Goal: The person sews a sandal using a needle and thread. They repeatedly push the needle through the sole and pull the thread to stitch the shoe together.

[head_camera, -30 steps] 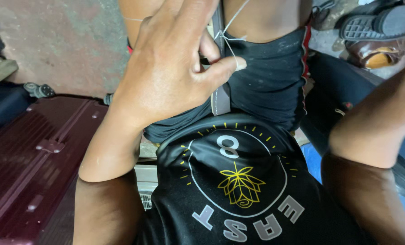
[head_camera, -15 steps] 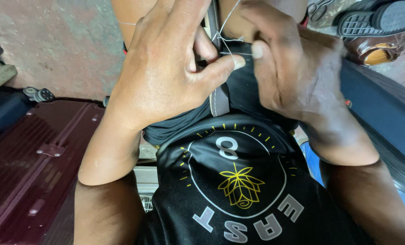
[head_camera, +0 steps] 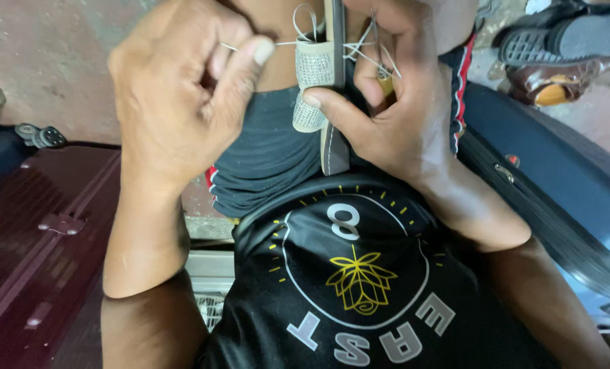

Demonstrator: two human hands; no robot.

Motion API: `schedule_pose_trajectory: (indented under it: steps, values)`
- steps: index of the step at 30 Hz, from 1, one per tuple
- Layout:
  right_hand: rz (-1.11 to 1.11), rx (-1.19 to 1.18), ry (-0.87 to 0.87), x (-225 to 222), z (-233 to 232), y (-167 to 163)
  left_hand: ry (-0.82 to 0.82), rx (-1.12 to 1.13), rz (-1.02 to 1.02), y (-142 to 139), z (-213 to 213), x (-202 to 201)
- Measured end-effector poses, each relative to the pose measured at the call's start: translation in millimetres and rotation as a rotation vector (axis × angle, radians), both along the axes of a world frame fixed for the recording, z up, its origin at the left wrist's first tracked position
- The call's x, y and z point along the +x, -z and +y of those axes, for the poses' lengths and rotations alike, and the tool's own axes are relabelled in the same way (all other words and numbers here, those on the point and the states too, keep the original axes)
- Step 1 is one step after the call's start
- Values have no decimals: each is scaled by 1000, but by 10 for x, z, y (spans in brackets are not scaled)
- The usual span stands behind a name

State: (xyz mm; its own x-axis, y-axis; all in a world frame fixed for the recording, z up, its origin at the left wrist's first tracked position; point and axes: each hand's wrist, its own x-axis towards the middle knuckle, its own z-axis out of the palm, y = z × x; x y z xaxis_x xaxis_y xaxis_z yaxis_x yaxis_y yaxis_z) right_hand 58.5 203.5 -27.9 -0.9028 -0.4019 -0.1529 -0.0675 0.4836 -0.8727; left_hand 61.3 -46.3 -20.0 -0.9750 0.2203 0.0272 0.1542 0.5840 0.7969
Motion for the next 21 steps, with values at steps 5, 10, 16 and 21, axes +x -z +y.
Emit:
schedule_pose_trajectory:
  steps: [5,10,16,21]
  values:
    - [46,38,5,27,-9,81,-50,372,-263,9,-55,-53]
    - [18,34,41,47,-29,73,-73,847,-534,-28,26,-164]
    - [28,48,48,52,-49,94,204,-113,166,-12,40,-184]
    - [15,36,44,86,-22,175,163,-211,60,215,-408,-65]
